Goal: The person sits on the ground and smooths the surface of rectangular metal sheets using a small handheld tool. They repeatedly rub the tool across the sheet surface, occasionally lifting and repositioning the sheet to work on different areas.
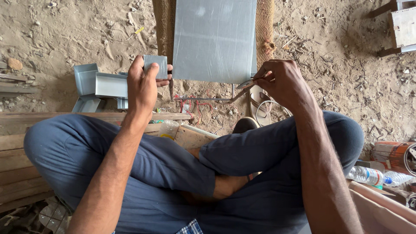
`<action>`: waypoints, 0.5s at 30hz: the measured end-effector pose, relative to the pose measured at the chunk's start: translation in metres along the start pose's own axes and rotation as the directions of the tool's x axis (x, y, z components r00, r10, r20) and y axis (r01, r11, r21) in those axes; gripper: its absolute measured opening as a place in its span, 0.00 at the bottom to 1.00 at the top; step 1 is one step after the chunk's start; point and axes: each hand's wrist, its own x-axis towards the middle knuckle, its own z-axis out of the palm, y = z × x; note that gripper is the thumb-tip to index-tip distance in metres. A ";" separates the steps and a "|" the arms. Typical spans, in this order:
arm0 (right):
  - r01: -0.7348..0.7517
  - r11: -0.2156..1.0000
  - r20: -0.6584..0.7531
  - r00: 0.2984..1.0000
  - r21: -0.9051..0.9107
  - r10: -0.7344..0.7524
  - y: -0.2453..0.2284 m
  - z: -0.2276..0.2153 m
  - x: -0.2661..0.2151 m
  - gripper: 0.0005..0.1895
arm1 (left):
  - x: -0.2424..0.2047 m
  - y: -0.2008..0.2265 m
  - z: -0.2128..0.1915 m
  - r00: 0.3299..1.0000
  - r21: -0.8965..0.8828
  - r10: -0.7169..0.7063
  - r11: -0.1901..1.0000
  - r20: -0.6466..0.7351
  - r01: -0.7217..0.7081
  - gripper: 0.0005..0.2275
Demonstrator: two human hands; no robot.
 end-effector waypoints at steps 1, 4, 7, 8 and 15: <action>0.013 1.000 0.000 1.000 -0.007 -0.013 0.001 0.001 0.001 0.06 | 0.000 0.000 -0.001 1.000 -0.001 0.005 1.000 0.000 -0.005 0.08; 0.017 1.000 0.007 1.000 -0.016 -0.017 0.005 0.004 0.002 0.06 | 0.000 -0.002 -0.001 1.000 -0.007 0.009 1.000 0.003 -0.009 0.08; 0.009 0.999 0.004 1.000 -0.033 -0.009 0.008 0.003 0.002 0.06 | 0.001 -0.003 0.000 1.000 0.009 0.022 1.000 0.004 -0.022 0.08; 0.009 0.999 0.001 1.000 -0.040 -0.009 0.008 0.002 0.002 0.06 | 0.001 -0.002 0.000 1.000 0.019 0.029 0.999 0.003 -0.029 0.08; 0.023 0.999 -0.018 1.000 -0.026 -0.023 0.001 -0.002 -0.001 0.06 | 0.000 0.003 0.000 1.000 -0.026 -0.024 0.999 -0.001 0.024 0.09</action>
